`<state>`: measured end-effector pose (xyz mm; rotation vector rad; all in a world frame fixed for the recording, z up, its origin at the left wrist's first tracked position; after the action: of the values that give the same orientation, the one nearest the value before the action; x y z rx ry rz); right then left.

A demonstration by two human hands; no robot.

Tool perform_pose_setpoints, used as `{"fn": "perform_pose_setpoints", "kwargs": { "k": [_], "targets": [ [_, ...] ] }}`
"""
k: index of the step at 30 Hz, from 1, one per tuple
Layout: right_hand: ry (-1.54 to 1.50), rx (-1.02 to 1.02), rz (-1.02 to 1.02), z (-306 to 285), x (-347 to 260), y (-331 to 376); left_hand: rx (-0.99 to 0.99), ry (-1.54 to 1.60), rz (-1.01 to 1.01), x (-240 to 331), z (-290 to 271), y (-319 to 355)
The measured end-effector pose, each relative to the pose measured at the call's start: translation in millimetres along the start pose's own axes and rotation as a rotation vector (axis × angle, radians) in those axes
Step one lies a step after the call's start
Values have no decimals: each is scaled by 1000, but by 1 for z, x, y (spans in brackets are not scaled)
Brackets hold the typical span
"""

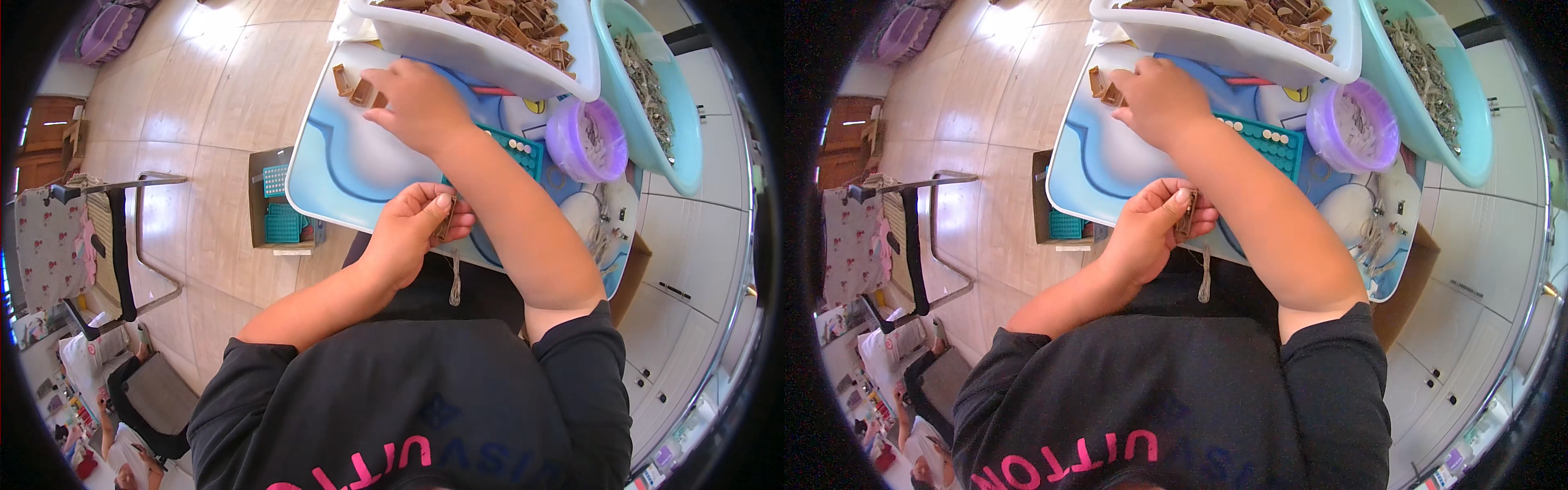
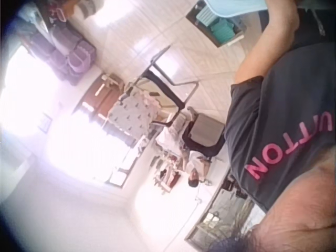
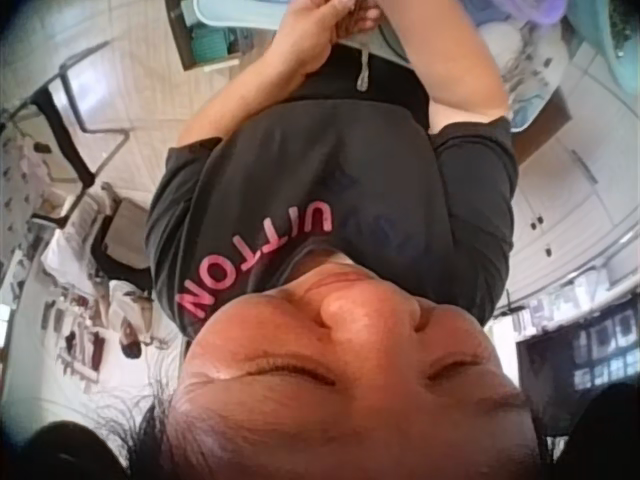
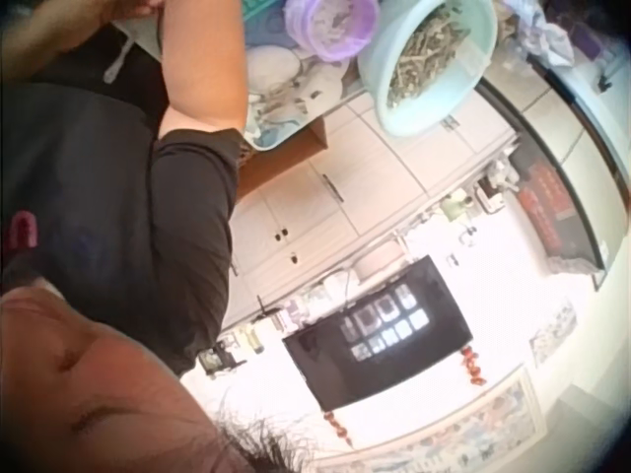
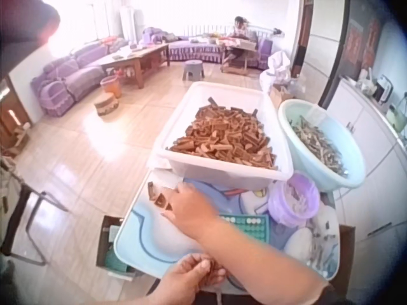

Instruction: The person assembles small brown tubes by hand, inserting and snapping on green plastic components.

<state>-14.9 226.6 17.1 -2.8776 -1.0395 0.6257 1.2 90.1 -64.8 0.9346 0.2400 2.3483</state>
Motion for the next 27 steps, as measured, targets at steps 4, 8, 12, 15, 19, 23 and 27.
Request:
{"fn": "perform_pose_setpoints", "kwargs": {
  "k": [4,8,12,15,19,23,27],
  "targets": [
    [-507,223,9,-51,12,44,8,38,19,5,2,-2],
    [-950,377,33,-64,18,105,-46,98,28,9,14,-4],
    [-1113,464,84,-57,23,158,-45,66,6,10,33,-5],
    [-943,446,83,-57,21,182,-71,26,-13,10,45,-2],
    [-722,346,165,-65,16,199,-74,-78,2,9,51,-1],
    [-318,173,203,-81,2,201,-88,-109,-16,-2,50,-1],
    [-398,245,209,-90,3,212,-100,-94,-31,-5,61,1]
  ]
}}
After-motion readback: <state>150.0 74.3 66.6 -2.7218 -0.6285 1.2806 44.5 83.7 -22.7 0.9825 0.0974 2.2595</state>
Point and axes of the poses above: each hand's wrist, its own y-axis away from the middle knuckle, its own z-axis out of the palm, x = y × z, the point moved 10 cm from there along -y, towards the middle knuckle, and after that the axes turned 12 degrees about -x, right-handed, at the moved point
